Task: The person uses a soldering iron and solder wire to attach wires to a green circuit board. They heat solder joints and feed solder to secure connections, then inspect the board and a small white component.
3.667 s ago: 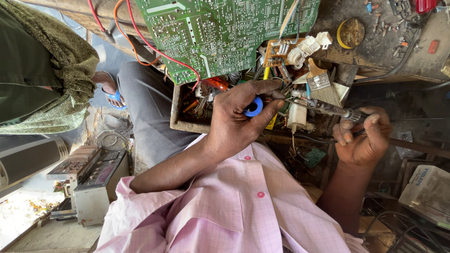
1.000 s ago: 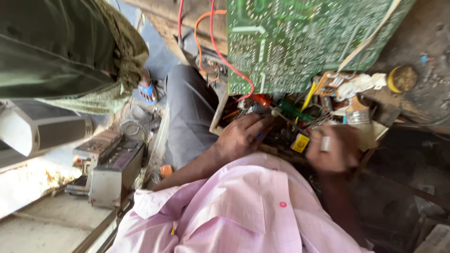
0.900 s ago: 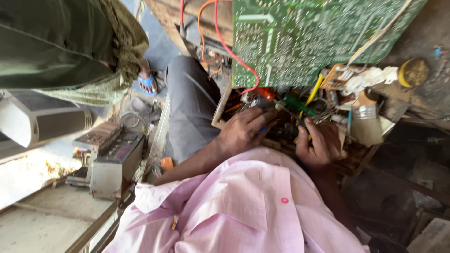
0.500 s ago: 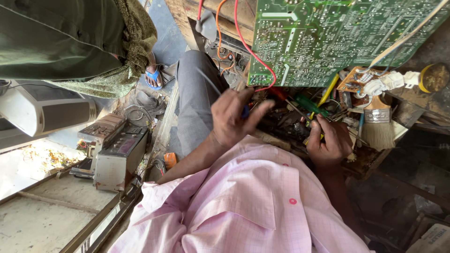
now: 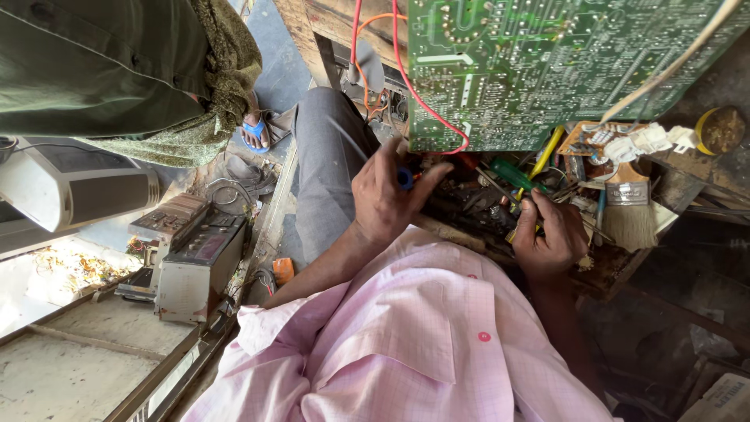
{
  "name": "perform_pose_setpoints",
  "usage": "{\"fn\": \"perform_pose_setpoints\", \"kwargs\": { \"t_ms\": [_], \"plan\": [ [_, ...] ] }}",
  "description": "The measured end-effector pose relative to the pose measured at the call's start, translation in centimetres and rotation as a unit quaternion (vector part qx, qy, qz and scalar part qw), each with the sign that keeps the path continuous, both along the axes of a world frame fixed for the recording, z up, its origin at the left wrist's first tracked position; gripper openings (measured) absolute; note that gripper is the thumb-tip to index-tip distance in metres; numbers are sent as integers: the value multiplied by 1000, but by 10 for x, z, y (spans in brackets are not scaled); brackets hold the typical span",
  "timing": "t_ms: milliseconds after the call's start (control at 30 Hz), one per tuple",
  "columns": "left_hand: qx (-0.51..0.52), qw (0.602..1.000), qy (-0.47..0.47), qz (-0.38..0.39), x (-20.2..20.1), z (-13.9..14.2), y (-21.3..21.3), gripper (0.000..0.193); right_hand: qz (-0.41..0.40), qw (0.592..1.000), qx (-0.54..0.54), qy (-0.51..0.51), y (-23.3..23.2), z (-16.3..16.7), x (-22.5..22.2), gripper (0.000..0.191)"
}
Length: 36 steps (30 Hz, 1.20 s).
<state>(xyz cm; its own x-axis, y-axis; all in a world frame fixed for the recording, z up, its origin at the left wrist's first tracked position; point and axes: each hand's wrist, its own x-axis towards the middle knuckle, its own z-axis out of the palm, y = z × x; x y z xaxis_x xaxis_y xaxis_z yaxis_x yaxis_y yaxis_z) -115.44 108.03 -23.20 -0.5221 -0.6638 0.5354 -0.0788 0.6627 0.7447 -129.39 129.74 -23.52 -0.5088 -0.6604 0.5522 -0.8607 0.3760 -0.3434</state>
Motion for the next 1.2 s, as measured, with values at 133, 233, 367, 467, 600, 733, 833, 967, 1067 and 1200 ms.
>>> {"fn": "perform_pose_setpoints", "kwargs": {
  "t_ms": [133, 233, 367, 467, 600, 733, 833, 967, 1067, 1200],
  "plan": [
    [-4, 999, -36, 8, -53, -31, 51, 64, -23, 999, -2, 24, 56, -20, -51, 24],
    [-13, 999, -47, 0, -119, -54, 59, 59, -31, 998, -10, 57, 67, -35, -115, 31],
    [-50, 998, -34, -8, -190, -64, 72, 56, -27, 996, -10, 89, 79, -37, -187, 36],
    [-54, 998, -21, -18, -211, -65, 105, 57, -22, 989, -15, 148, 100, -39, -213, 35],
    [-71, 997, -16, -39, -197, -66, 164, 58, -10, 983, 4, 183, 144, -41, -211, 33],
    [-82, 996, -18, -42, -203, -80, 201, 58, 4, 973, 19, 228, 164, -69, -231, 30],
    [-100, 994, -8, -39, -251, -98, 222, 58, -9, 965, 1, 262, 178, -97, -287, 28],
    [-95, 994, 6, -59, -326, -119, 256, 65, -11, 962, -8, 273, 209, -121, -365, 22],
    [-83, 995, 4, -49, -352, -122, 273, 60, -32, 949, -53, 310, 221, -126, -392, 20],
    [-81, 995, 42, -42, -372, -121, 275, 58, -49, 964, -20, 262, 225, -120, -404, 18]
  ]
}}
